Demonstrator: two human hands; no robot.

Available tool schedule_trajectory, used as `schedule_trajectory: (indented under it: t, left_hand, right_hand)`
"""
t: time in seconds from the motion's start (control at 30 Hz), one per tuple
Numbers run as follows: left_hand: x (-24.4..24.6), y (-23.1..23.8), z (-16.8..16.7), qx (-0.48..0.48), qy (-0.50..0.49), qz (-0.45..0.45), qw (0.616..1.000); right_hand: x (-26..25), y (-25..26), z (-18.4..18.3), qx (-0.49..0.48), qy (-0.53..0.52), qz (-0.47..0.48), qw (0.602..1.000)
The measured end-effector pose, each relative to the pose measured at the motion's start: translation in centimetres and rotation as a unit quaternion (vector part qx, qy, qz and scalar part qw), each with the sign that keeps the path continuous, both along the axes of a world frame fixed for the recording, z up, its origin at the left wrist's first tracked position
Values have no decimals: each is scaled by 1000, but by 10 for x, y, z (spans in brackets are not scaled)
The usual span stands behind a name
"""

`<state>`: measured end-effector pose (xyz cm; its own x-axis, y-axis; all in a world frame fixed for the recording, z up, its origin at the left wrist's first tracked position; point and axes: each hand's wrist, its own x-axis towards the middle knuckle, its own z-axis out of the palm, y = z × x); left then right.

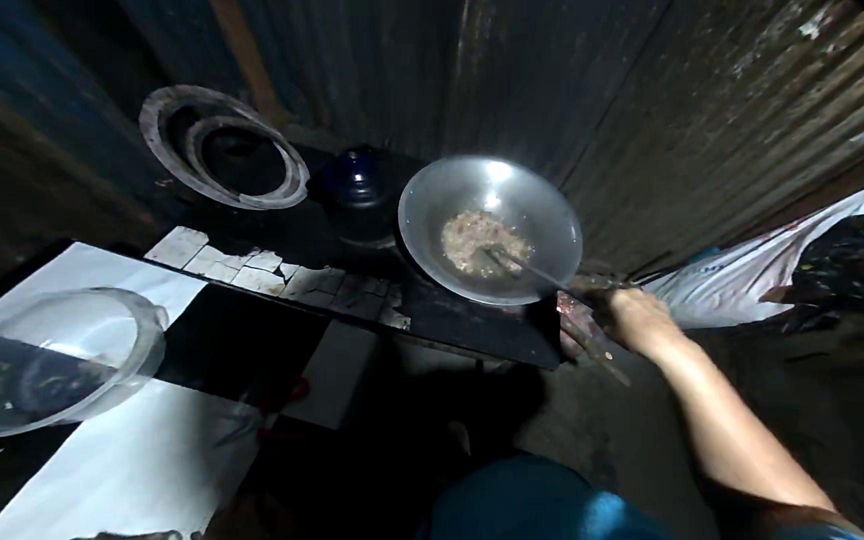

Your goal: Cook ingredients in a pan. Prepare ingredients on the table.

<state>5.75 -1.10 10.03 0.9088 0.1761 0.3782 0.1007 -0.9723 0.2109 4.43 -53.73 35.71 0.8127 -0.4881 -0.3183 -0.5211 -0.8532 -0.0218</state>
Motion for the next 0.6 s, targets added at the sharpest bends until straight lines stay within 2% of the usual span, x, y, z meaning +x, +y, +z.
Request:
schedule_trajectory:
  t: [0.07,0.13,0.2,0.37,0.53,0.6]
  left_hand:
    - [1,2,1,-8,7,-7,1000]
    - [0,4,3,-16,12,-13,1000]
    - [0,3,8,-15,26,-18,999]
    - [0,6,0,-2,13,-10,1000]
    - [-1,8,-3,-9,-4,-18,1000]
    - [-1,8,-4,-7,-13,-25,1000]
  right_hand:
    - [13,-1,-15,-7,-36,-18,999]
    - [14,-5,-11,-11,-55,-16,998]
    - [17,-12,-10,-8,-55,-16,998]
    - [33,-4,-43,6,-15,-17,1000]
    - [4,-3,-4,-17,21,-4,1000]
    - [16,-9,-11,-21,13,-15,1000]
